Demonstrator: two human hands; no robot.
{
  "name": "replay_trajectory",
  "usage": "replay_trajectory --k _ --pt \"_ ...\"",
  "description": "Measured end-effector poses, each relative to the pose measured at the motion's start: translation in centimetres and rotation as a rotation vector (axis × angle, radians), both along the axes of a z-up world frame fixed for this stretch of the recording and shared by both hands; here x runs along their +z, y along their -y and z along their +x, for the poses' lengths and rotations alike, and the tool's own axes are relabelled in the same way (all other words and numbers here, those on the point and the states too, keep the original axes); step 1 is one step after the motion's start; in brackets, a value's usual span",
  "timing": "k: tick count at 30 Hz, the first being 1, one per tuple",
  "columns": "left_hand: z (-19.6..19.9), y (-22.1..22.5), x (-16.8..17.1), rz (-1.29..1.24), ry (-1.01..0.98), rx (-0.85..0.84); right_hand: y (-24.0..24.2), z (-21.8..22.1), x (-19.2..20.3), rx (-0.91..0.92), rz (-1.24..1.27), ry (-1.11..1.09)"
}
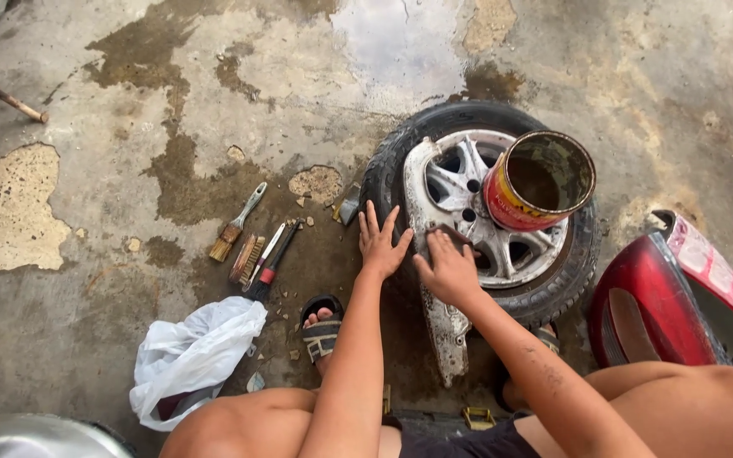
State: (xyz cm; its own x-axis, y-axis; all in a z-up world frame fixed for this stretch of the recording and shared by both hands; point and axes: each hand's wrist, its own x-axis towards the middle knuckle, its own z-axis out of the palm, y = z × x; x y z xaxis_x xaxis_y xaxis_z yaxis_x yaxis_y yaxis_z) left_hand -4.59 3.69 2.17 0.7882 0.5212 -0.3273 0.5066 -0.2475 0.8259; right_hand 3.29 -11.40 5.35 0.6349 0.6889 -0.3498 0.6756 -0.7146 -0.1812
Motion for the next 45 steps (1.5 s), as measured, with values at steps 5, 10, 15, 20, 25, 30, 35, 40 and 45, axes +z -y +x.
replay_trajectory --k 5,10,15,20,25,30,35,40,45 --pt "-0.1 -0.1 1.1 -0.003 -0.027 0.006 -0.8 -2.1 0.3 0.006 0.011 0.028" --pt "-0.2 -0.3 1.8 0.011 -0.046 0.025 -0.3 0.1 -1.0 -0.036 0.037 0.039" --pt "-0.1 0.0 1.8 0.002 -0.020 0.022 -0.6 -3.1 2.1 0.043 -0.015 0.031" --pt "-0.4 0.3 2.0 -0.012 -0.021 0.034 -0.5 -1.9 0.3 -0.036 -0.001 -0.017" --pt "-0.4 0.2 3.2 0.000 -0.051 0.010 0.2 -0.9 1.1 -0.011 0.080 0.066" --pt "-0.5 0.4 3.0 -0.005 -0.043 0.029 -0.4 -3.2 3.6 0.000 -0.021 -0.040" --pt "-0.1 0.5 1.8 0.030 -0.030 0.050 -1.1 -1.4 1.7 -0.108 -0.008 -0.100" --pt "0.0 0.6 1.5 0.064 -0.035 0.064 -0.5 -1.2 1.0 -0.020 0.047 0.060" --pt "-0.2 0.9 0.8 0.098 0.032 0.107 -1.2 -3.7 3.8 -0.034 -0.023 -0.072"
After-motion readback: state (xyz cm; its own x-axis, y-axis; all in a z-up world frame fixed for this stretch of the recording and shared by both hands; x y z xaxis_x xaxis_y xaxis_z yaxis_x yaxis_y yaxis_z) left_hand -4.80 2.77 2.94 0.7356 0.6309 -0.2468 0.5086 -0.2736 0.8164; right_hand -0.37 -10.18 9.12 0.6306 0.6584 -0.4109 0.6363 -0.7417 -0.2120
